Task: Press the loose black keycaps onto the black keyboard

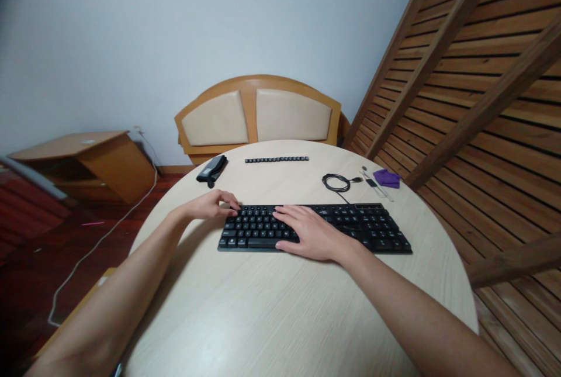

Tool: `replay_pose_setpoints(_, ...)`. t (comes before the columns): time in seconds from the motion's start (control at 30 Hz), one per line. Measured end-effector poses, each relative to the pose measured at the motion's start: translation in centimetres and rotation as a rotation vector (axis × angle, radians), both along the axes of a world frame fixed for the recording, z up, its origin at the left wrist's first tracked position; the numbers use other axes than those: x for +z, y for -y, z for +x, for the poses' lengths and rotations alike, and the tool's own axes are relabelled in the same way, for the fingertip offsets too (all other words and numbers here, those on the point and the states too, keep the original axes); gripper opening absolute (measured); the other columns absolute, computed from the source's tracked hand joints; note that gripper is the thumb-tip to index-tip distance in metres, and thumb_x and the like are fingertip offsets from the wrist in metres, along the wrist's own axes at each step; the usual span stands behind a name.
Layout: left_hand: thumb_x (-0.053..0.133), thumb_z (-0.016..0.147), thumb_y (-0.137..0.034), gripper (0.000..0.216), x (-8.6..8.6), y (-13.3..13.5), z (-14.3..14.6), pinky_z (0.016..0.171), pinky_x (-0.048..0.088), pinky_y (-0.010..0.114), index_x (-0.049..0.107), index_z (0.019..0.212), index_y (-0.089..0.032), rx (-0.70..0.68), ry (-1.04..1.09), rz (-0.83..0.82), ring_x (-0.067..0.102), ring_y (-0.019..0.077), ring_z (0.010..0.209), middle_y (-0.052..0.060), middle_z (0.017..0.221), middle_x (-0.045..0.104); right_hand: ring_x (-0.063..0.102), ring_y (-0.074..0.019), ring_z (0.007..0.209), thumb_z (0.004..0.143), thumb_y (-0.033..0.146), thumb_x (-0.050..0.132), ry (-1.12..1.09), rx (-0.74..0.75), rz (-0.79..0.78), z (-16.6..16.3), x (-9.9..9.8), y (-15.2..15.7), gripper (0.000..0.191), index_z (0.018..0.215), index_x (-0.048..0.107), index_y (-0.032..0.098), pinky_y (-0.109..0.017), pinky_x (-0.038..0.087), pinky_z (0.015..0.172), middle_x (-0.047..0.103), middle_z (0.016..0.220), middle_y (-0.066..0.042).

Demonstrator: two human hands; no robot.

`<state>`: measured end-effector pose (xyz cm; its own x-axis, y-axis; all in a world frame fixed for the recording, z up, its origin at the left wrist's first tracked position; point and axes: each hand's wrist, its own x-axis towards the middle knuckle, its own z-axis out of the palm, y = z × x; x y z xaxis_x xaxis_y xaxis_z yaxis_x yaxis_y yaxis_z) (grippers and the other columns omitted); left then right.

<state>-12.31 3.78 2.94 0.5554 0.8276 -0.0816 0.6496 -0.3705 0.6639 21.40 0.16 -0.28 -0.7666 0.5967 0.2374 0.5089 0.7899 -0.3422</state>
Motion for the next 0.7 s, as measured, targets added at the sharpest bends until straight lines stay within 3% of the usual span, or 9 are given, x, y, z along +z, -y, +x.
replay_pose_setpoints(0.7, 0.075, 0.073, -0.042, 0.027, 0.19, -0.07, 0.36, 0.087, 0.052, 0.031, 0.074, 0.084, -0.017, 0.074, 0.035, -0.113, 0.069, 0.0229, 0.097, 0.007, 0.102, 0.077, 0.041, -0.0307, 0.141, 0.089, 0.058, 0.058, -0.017, -0.004, 0.002, -0.25, 0.05, 0.21, 0.067, 0.147, 0.048, 0.026, -0.052, 0.033, 0.116, 0.046, 0.152, -0.009)
